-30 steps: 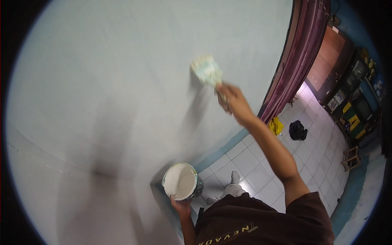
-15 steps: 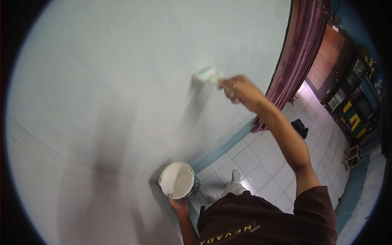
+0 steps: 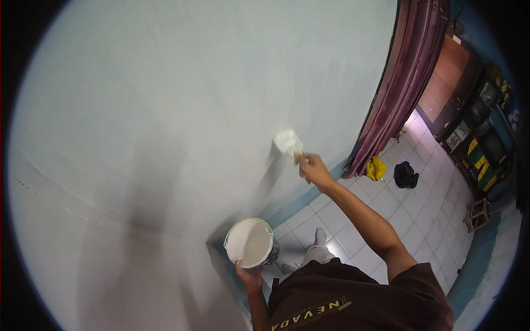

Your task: The person mixes a bucket of paint by hand and with a brush, then applies the paint to a wall using the brush.

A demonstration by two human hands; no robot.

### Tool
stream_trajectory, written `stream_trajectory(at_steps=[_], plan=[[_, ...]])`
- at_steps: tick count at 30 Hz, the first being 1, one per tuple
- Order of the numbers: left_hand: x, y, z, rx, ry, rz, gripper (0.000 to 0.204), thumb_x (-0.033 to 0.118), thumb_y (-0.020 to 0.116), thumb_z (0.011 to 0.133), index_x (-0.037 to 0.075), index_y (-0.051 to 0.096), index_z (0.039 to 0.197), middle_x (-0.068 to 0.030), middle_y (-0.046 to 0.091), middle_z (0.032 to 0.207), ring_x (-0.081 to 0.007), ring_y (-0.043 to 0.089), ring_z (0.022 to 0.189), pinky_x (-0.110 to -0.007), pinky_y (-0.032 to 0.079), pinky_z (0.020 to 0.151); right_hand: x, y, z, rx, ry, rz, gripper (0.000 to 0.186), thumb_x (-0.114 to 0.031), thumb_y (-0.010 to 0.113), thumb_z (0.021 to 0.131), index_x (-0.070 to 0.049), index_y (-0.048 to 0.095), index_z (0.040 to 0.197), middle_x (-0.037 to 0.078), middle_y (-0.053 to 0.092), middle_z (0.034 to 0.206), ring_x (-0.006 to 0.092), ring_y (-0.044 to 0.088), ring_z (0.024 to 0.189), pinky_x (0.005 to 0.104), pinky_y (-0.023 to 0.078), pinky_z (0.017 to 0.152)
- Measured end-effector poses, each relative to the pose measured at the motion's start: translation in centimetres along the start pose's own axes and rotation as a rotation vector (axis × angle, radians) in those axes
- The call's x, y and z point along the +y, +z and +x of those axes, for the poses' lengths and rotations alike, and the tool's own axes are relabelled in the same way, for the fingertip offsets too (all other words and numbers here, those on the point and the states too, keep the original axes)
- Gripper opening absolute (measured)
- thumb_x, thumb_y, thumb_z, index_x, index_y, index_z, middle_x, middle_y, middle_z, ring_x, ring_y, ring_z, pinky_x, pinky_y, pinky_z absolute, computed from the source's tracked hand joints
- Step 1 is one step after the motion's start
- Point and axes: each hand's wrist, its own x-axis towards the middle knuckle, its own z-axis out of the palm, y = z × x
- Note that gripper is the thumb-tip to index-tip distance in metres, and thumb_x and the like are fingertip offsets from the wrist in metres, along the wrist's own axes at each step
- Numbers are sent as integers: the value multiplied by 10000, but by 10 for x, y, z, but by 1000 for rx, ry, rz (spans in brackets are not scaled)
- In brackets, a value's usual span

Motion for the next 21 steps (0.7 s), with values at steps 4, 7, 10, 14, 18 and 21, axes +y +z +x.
stream_trajectory(at_steps=[4, 7, 10, 14, 18, 21], plan=[[3, 5, -3, -9, -3, 12, 602, 468, 467, 894, 139, 451, 1398, -88, 517, 1395, -301, 519, 1246, -529, 433, 924, 55, -18, 0, -35, 325, -66, 423, -395, 586, 995, 15, 659, 923, 22, 513, 588, 86, 423, 465, 258, 323, 416], [4, 2, -1, 27, -5, 67, 599, 463, 468, 895, 141, 447, 1401, -88, 503, 1405, -302, 513, 1250, -535, 428, 935, -24, -24, 9, 8, 107, -51, 376, -324, 617, 979, 42, 678, 919, 29, 533, 627, 98, 444, 506, 266, 347, 452], [5, -15, 12, -21, 33, 23, 603, 462, 478, 890, 146, 447, 1402, -89, 495, 1413, -305, 506, 1256, -538, 423, 939, -117, -29, -6, -15, -31, -48, 388, -293, 601, 988, 87, 671, 960, 61, 559, 676, 106, 463, 538, 277, 366, 461], [2, -1, 9, 33, 17, 13, 595, 454, 496, 881, 152, 454, 1393, -82, 517, 1384, -294, 515, 1243, -518, 426, 928, -203, -39, -31, 53, -365, -54, 410, -386, 553, 1010, 10, 635, 943, -42, 422, 609, 61, 352, 515, 246, 277, 454], [-4, -28, 25, -78, 32, 90, 661, 498, 470, 885, 174, 400, 1456, -123, 456, 1460, -353, 452, 1325, -679, 358, 971, -229, -24, -27, 53, -542, -2, 452, -414, 561, 1005, 28, 632, 946, -23, 460, 603, 57, 391, 511, 234, 338, 465], [-14, -30, 29, -35, 3, 100, 640, 471, 469, 880, 166, 423, 1441, -119, 480, 1438, -342, 478, 1306, -655, 382, 968, -165, -11, -5, 97, -408, -36, 476, -461, 527, 1017, 0, 627, 954, -13, 473, 591, 65, 408, 484, 241, 344, 421]])
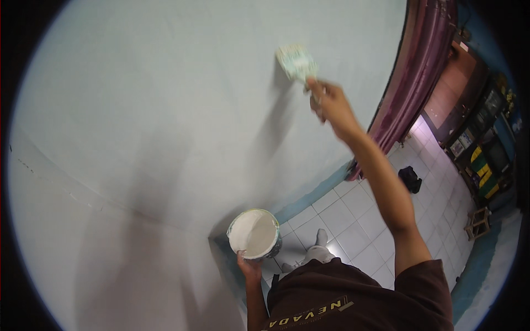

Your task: The person mixes a bucket of paint by hand and with a brush, then applies the paint to a wall using the brush.

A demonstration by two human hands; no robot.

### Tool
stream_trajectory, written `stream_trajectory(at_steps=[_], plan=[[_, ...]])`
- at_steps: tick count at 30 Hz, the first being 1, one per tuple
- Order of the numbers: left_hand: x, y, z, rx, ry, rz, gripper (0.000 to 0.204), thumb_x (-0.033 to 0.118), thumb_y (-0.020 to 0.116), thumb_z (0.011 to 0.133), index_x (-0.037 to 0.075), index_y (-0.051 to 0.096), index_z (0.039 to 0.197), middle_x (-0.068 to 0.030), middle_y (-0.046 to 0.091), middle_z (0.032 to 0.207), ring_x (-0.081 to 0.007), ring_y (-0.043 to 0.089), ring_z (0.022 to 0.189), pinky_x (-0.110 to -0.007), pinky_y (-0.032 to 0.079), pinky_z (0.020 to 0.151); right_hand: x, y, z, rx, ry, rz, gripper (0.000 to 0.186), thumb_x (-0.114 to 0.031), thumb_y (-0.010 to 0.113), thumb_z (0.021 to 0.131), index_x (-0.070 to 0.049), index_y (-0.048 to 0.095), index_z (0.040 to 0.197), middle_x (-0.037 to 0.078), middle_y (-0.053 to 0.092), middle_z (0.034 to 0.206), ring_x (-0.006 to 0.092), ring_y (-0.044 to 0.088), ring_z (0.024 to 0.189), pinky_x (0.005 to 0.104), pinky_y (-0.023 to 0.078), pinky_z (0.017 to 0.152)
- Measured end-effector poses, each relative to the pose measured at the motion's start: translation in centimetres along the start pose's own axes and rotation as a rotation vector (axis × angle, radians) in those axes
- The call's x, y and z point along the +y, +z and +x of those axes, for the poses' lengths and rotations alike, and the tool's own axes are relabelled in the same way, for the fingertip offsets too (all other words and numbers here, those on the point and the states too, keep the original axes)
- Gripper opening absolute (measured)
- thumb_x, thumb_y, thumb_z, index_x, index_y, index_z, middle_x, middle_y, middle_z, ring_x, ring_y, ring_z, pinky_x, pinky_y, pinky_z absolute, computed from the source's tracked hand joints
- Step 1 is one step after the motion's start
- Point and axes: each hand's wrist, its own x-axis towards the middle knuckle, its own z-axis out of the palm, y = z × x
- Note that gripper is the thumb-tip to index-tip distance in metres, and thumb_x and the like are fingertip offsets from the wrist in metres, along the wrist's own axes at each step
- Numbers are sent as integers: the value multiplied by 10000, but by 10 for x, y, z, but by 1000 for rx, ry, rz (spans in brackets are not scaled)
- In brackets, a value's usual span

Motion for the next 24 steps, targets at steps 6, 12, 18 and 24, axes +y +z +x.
stream_trajectory(at_steps=[6, 12, 18, 24], plan=[[16, 20, -20, -40, 24, -56, 511, 481, 475, 893, 162, 518, 1290, -63, 581, 1300, -260, 568, 1147, -485, 442, 836, 140, 18, -64, -63, 412, 72, 462, -458, 530, 1018, -10, 629, 959, 13, 508, 573, 72, 414, 458, 248, 336, 413], [15, 15, -15, 59, -20, -34, 543, 484, 469, 890, 149, 507, 1315, -61, 560, 1330, -272, 542, 1186, -514, 424, 888, 145, -7, -54, -144, 647, 39, 348, -285, 566, 1001, 43, 670, 952, 57, 592, 686, 95, 442, 498, 261, 345, 444], [16, 15, -16, 73, 15, 4, 634, 467, 465, 884, 132, 438, 1422, -110, 513, 1401, -327, 530, 1236, -588, 436, 918, -23, -33, -11, -119, 287, 187, 296, -248, 533, 1019, 36, 604, 980, -38, 447, 685, 58, 366, 582, 228, 288, 498], [0, -12, 5, 23, 7, -16, 598, 523, 490, 871, 179, 468, 1361, -78, 490, 1412, -311, 458, 1272, -626, 319, 941, -65, 2, -17, -30, -104, 142, 416, -397, 563, 998, 15, 604, 966, -48, 412, 596, 32, 326, 476, 211, 254, 450]])
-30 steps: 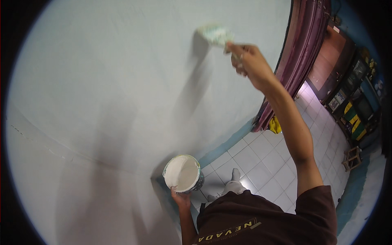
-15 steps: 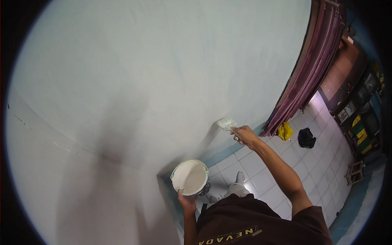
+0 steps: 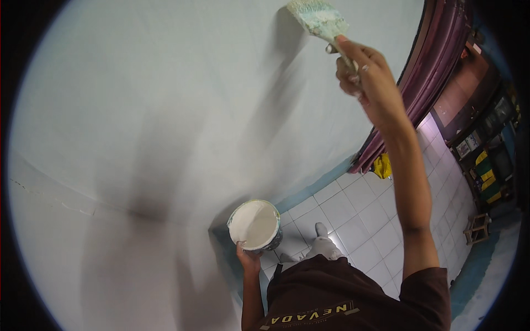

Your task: The person mixes a bucket of paint by hand and with a brush, then applies the paint to a wall using the brush.

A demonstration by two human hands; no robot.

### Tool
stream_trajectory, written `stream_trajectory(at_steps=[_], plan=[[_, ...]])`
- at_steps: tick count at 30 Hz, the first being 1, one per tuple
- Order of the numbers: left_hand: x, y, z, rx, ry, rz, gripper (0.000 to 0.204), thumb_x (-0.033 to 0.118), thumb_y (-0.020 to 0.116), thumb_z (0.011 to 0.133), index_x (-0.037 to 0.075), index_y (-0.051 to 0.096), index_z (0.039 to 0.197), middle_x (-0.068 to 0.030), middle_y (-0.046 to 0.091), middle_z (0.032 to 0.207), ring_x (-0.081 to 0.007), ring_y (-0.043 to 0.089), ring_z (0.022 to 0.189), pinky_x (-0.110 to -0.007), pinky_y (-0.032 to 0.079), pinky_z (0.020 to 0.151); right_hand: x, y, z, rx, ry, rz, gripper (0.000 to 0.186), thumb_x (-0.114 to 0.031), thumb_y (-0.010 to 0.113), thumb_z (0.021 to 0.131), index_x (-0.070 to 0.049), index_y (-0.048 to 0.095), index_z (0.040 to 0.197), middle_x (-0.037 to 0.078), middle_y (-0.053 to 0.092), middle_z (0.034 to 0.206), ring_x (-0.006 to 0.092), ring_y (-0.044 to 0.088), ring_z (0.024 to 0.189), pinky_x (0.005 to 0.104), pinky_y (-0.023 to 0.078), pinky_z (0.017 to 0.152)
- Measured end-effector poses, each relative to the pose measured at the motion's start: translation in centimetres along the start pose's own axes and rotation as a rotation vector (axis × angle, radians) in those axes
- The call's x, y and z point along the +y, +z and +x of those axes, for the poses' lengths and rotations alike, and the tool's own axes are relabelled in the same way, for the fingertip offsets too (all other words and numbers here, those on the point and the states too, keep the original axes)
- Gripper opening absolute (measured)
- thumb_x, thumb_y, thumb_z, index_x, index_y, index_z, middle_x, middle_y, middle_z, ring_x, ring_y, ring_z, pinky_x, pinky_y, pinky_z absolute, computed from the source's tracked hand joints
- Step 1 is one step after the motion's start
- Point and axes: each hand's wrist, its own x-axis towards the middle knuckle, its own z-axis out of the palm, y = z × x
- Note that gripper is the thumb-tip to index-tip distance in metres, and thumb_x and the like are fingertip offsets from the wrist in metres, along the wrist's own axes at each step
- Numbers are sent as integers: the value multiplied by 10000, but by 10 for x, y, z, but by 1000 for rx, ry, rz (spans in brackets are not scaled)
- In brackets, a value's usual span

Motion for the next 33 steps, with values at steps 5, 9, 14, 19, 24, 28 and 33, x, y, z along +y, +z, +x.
stream_trajectory(at_steps=[5, 9, 14, 19, 24, 28, 33], plan=[[-21, -9, 20, -3, -20, -13, 573, 526, 494, 869, 186, 485, 1331, -69, 505, 1382, -315, 458, 1262, -635, 315, 943, 153, 44, -46, 29, 95, -90, 515, -503, 463, 1037, -77, 526, 754, -32, 448, 591, 47, 390, 520, 244, 324, 466], [-32, -20, 17, 41, 23, -69, 551, 512, 494, 873, 188, 505, 1319, -70, 514, 1362, -315, 463, 1251, -637, 340, 930, 257, 65, -124, -53, 462, -12, 549, -570, 448, 1017, -57, 548, 851, -18, 435, 546, 67, 394, 437, 239, 326, 392], [-43, -11, 16, 111, 81, -106, 698, 543, 446, 893, 163, 396, 1476, -111, 458, 1471, -360, 440, 1335, -660, 357, 988, 305, 78, -145, -165, 911, 168, 385, -380, 482, 1041, -25, 576, 925, -4, 463, 612, 90, 411, 474, 263, 322, 431], [-46, 0, 17, 224, 186, -210, 596, 515, 520, 852, 188, 496, 1350, -92, 475, 1398, -348, 406, 1295, -682, 353, 906, 227, 133, -69, -289, 769, 684, 216, -123, 441, 971, -79, 513, 772, -3, 452, 631, 96, 372, 493, 280, 288, 461], [-27, 44, -13, 400, 224, -244, 657, 511, 562, 816, 191, 454, 1379, -114, 459, 1407, -360, 399, 1307, -683, 362, 899, 73, 192, -3, -274, 666, 763, 168, -150, 420, 991, -82, 455, 841, 4, 405, 580, 89, 392, 476, 280, 309, 421], [-12, 75, -24, 460, 276, -244, 617, 488, 550, 817, 185, 472, 1349, -109, 494, 1357, -354, 472, 1223, -654, 389, 867, 51, 207, 47, -474, 298, 607, 224, -245, 431, 1053, -27, 393, 1016, 30, 473, 714, 115, 428, 530, 316, 415, 495], [-18, 84, -19, 536, 233, -261, 746, 486, 575, 760, 158, 434, 1414, -145, 448, 1411, -379, 422, 1295, -687, 337, 949, 200, 248, 47, -368, 319, 491, 311, -329, 421, 1069, -52, 443, 1209, -7, 414, 674, 98, 398, 492, 289, 392, 457]])
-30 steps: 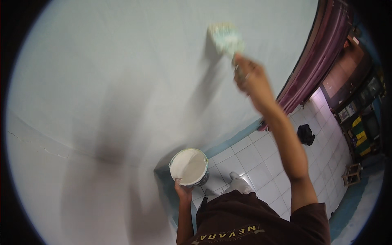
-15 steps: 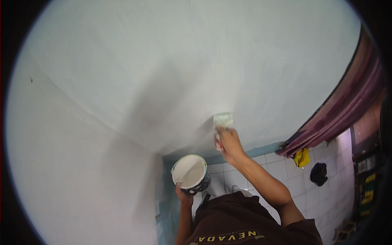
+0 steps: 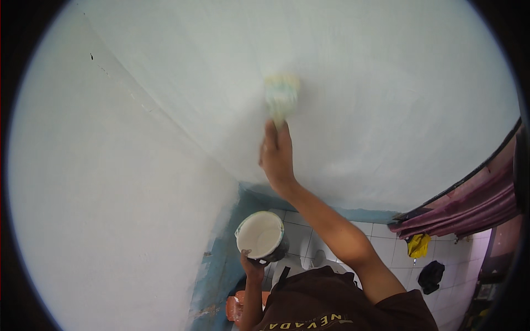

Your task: The person mixes a bucket of paint by hand and with a brush, then applies the paint to a wall using the brush.

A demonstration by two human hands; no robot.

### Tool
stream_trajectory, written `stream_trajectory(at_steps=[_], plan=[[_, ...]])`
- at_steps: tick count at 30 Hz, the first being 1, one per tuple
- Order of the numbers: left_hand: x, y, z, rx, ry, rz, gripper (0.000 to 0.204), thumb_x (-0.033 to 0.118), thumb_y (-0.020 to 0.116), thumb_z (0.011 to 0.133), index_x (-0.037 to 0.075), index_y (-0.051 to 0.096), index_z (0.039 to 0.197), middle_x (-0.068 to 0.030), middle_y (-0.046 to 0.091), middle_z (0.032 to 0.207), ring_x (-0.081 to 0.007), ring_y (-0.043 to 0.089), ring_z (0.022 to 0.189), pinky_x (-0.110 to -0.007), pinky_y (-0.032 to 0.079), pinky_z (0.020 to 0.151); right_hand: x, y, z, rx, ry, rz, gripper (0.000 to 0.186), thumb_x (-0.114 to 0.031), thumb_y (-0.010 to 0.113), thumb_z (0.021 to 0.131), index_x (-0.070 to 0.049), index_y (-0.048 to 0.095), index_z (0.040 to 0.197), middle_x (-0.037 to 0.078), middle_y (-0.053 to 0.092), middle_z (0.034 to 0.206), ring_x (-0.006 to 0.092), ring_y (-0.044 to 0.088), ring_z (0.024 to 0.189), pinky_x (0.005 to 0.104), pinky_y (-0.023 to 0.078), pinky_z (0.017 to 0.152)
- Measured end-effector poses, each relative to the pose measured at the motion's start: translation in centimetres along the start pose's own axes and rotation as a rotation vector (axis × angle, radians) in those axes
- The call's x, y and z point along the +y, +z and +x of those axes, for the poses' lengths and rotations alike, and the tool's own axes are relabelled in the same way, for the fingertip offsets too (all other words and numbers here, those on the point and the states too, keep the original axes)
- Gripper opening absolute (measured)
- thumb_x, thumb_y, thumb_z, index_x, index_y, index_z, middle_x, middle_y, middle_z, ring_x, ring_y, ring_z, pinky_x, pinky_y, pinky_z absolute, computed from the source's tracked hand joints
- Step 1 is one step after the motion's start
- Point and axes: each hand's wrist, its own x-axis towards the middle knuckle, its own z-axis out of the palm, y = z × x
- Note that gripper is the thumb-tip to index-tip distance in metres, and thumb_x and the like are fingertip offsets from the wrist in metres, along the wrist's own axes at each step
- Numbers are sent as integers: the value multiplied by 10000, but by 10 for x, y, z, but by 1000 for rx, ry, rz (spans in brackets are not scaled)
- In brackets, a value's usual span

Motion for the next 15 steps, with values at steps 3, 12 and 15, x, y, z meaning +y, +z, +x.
stream_trajectory(at_steps=[3, 12, 15], plan=[[-1, -12, -3, 60, -15, -6, 663, 470, 570, 785, 168, 466, 1366, -127, 474, 1379, -363, 443, 1266, -666, 381, 910, 59, -25, -40, 48, 366, 151, 301, -328, 421, 1069, -90, 441, 1252, -23, 389, 673, 80, 374, 470, 281, 352, 406], [7, -1, -11, 46, -67, 40, 753, 488, 597, 754, 160, 438, 1414, -140, 434, 1425, -378, 405, 1298, -665, 354, 929, 32, -38, -21, 163, 601, 608, 155, -181, 391, 1041, -109, 401, 905, -19, 340, 663, 96, 343, 496, 264, 307, 423], [6, -3, -3, -8, -13, 38, 634, 471, 563, 803, 137, 495, 1337, -117, 504, 1357, -341, 493, 1208, -597, 427, 866, -44, 8, -8, 27, 525, 716, 166, -188, 381, 1040, -126, 390, 887, -20, 374, 666, 96, 409, 538, 259, 337, 457]])
